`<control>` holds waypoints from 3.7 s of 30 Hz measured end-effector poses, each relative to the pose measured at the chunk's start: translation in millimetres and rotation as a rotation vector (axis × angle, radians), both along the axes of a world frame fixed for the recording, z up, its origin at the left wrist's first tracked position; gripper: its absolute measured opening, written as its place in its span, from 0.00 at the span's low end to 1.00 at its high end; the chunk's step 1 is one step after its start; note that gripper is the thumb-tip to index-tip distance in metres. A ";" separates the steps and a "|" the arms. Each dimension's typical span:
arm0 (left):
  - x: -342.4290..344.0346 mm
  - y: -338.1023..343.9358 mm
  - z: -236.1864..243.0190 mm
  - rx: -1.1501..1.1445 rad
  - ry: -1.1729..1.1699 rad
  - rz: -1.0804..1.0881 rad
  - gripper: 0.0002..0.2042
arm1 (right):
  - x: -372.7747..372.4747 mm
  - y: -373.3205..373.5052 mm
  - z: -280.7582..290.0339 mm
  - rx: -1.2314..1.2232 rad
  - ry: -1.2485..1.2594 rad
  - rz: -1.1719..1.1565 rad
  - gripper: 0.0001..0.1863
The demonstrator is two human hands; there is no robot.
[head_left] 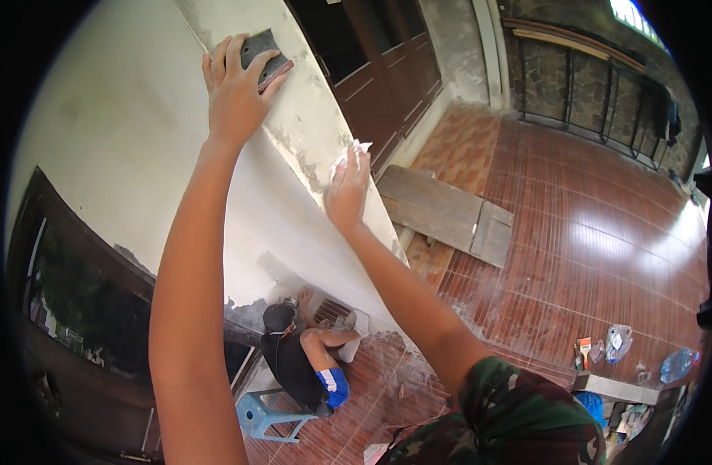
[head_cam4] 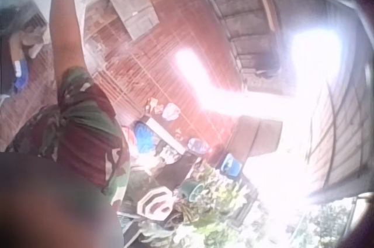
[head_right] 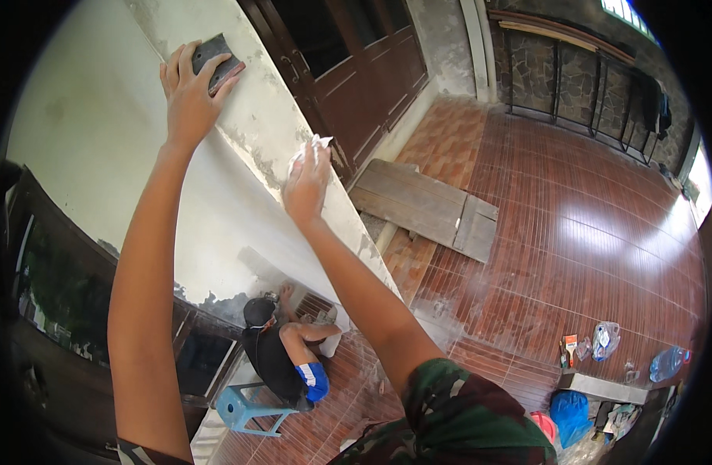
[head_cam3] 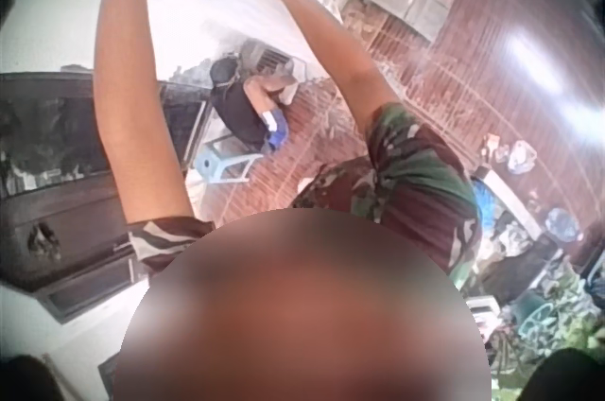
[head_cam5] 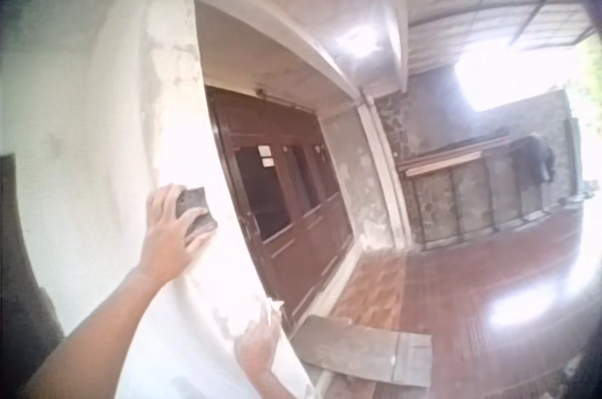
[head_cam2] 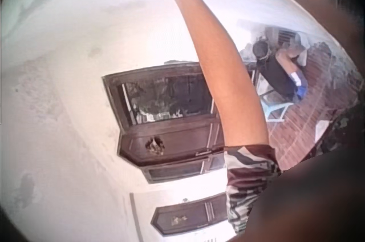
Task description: The person sands a vertical wall column using a sanding block in one hand and a cloth in the other. They alternate between rubbing the surface with the cloth and sanding with the block, working on different sections of the column.
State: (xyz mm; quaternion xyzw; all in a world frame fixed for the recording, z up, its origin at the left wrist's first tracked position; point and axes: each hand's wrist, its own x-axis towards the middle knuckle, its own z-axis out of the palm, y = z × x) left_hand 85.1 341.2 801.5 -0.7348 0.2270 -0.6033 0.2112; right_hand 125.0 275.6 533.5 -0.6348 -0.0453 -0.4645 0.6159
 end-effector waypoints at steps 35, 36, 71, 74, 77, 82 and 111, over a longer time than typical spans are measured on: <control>9.9 2.9 -0.6 0.024 -0.085 -0.046 0.18 | -28.6 16.9 -164.9 0.164 0.443 -0.011 0.27; 10.1 2.8 -1.6 0.016 -0.076 -0.051 0.17 | -39.3 22.9 -169.6 0.176 0.461 -0.005 0.27; 17.2 7.3 3.6 0.075 -0.112 -0.028 0.16 | -53.7 44.2 -166.4 0.272 0.458 0.051 0.26; 14.1 6.0 4.8 0.106 -0.103 -0.065 0.17 | -22.6 28.2 -153.4 0.288 0.428 0.037 0.25; 8.5 -1.7 -0.9 0.042 -0.093 -0.051 0.17 | 1.7 10.7 -176.1 0.325 0.451 0.025 0.24; 1.6 -17.1 -14.4 -0.085 -0.113 0.011 0.18 | 5.1 4.2 -247.0 0.340 0.653 -0.013 0.24; -3.6 -24.5 -312.2 0.417 0.778 0.183 0.23 | 42.4 -2.1 -259.3 0.504 0.803 -0.006 0.24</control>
